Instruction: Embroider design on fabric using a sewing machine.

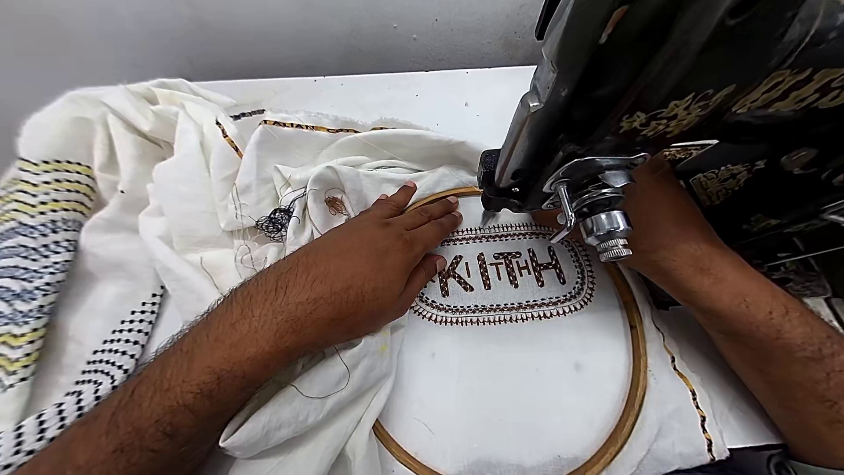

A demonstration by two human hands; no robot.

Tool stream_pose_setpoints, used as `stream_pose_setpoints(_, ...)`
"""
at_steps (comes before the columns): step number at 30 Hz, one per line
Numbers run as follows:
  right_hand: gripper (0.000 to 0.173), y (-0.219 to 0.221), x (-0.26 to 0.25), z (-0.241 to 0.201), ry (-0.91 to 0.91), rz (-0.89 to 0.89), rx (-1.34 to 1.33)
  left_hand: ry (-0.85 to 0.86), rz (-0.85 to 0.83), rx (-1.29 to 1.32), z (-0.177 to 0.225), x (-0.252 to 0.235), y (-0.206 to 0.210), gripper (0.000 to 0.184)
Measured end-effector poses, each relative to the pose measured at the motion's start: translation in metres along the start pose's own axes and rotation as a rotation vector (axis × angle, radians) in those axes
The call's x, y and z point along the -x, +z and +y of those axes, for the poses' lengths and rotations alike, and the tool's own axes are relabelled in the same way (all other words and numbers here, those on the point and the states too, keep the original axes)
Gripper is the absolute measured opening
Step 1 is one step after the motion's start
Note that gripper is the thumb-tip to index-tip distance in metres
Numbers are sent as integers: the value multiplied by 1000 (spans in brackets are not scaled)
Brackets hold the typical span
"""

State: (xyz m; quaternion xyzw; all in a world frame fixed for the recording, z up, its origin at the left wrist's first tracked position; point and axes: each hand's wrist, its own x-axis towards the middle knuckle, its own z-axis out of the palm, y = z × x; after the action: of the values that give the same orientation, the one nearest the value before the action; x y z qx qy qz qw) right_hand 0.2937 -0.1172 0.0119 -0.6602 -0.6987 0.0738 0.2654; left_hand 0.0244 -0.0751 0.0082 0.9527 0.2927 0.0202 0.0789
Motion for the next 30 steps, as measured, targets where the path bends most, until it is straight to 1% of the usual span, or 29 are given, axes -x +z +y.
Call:
stream_pose_setpoints(3, 21, -2, 4, -7, 12, 8, -1, -1, 9, 7, -1, 0, 0, 52)
stream_pose_setpoints(6, 21, -1, 4, -5, -3, 16, -3, -5, 5, 1, 0, 0, 0, 52)
stream_pose_setpoints(13, 16, -3, 0, -3, 41, -53, 4, -10, -15, -11, 2, 2, -2, 52)
stream_pose_setpoints(20, 16, -1, 0, -2, 11, -21, -4, 1, -2, 1, 1, 1, -1, 52)
stream_pose_setpoints(30, 21, -1, 2, -6, 17, 11, -7, 1, 20, 7, -1, 0, 1, 51)
